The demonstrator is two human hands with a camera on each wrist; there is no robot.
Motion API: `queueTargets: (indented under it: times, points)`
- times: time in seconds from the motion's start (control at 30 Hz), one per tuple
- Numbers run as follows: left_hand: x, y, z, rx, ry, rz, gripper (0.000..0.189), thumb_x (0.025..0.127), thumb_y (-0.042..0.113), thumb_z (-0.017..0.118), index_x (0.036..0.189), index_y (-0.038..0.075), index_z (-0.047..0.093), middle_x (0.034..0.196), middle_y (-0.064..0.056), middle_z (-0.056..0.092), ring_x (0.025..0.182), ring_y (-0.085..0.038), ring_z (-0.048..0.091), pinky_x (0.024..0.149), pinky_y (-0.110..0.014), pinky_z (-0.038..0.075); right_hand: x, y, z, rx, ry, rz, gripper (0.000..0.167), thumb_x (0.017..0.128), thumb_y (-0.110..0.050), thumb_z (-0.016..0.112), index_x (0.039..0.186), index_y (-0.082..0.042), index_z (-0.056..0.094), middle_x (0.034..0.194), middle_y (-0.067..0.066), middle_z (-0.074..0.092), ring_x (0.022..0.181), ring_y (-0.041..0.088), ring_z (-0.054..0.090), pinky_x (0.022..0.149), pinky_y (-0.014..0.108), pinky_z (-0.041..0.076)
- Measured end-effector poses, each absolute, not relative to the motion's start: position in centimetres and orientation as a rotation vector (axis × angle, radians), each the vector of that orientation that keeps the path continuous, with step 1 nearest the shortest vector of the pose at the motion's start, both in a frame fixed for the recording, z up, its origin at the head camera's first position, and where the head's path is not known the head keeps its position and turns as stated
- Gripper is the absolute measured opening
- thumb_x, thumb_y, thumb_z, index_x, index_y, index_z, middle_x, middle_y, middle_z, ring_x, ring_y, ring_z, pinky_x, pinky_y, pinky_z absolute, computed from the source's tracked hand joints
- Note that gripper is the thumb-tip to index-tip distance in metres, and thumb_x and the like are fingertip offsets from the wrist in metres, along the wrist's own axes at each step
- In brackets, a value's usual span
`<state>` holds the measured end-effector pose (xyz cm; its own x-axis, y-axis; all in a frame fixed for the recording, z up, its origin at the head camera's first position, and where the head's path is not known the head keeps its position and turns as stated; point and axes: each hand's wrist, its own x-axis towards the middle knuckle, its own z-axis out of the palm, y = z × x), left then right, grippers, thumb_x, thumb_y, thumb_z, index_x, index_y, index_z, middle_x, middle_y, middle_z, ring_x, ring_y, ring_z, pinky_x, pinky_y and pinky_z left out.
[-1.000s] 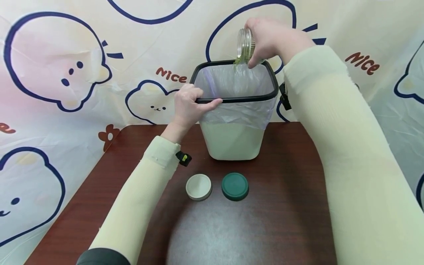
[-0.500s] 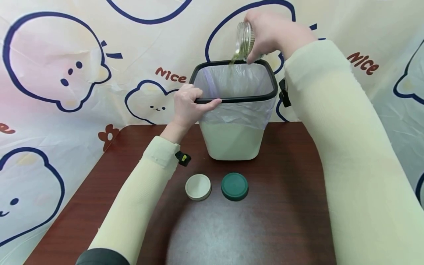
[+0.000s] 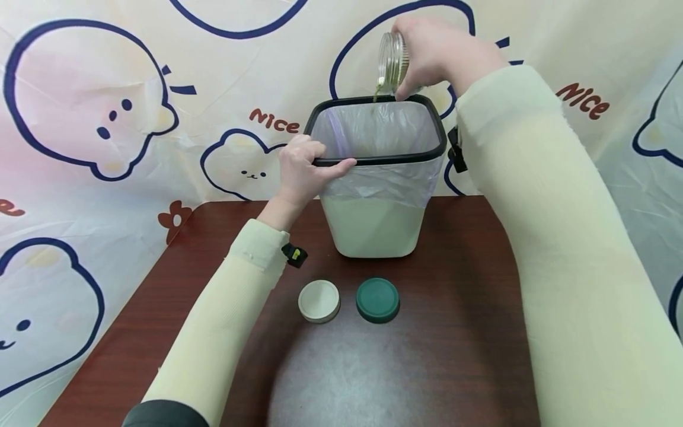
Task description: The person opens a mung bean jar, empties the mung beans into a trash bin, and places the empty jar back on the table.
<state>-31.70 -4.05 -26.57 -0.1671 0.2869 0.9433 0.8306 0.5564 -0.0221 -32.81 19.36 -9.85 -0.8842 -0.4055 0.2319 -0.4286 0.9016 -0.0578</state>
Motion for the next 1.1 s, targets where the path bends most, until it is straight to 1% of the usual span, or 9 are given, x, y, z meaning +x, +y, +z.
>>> queueTargets:
  times: [0.13, 0.33, 0.63, 1.1]
  points:
    - [-31.67, -4.08, -26.59, -0.937, -1.731, -0.636, 0.062, 0.067, 0.036, 0.088, 0.045, 0.008, 0.037, 0.047, 0.0, 0.03, 0.049, -0.02, 0.034, 0.051, -0.035, 0.031, -32.79, 19.26, -9.95, 0.645, -2.882, 0.164, 0.095, 0.073, -0.015, 0.081, 0.145, 0.011, 0.024, 0.135, 0.035, 0.039, 0.118, 0.049, 0.042, 0.1, 0.06, 0.036]
    - [-31.71, -4.07, -26.62, -0.934, -1.732, -0.634, 0.062, 0.068, 0.037, 0.087, 0.044, 0.008, 0.038, 0.047, 0.0, 0.03, 0.049, -0.02, 0.034, 0.051, -0.034, 0.031, -32.75, 19.37, -10.14, 0.617, -2.88, 0.165, 0.094, 0.076, -0.016, 0.08, 0.146, 0.01, 0.022, 0.136, 0.035, 0.038, 0.118, 0.049, 0.041, 0.1, 0.06, 0.035]
    - [-31.83, -3.95, -26.65, -0.941, -1.714, -0.628, 0.062, 0.067, 0.037, 0.088, 0.044, 0.008, 0.037, 0.047, 0.001, 0.03, 0.048, -0.021, 0.034, 0.05, -0.035, 0.031, -32.86, 19.46, -10.38, 0.604, -2.916, 0.163, 0.096, 0.074, -0.012, 0.08, 0.146, 0.011, 0.02, 0.136, 0.036, 0.037, 0.118, 0.051, 0.041, 0.1, 0.06, 0.035]
    - [-31.86, -4.0, -26.62, -0.943, -1.729, -0.644, 0.062, 0.068, 0.036, 0.087, 0.044, 0.008, 0.038, 0.047, 0.001, 0.03, 0.049, -0.02, 0.034, 0.051, -0.034, 0.03, -32.8, 19.47, -10.34, 0.601, -2.902, 0.16, 0.094, 0.075, -0.012, 0.079, 0.145, 0.011, 0.02, 0.137, 0.035, 0.035, 0.12, 0.05, 0.038, 0.101, 0.06, 0.033]
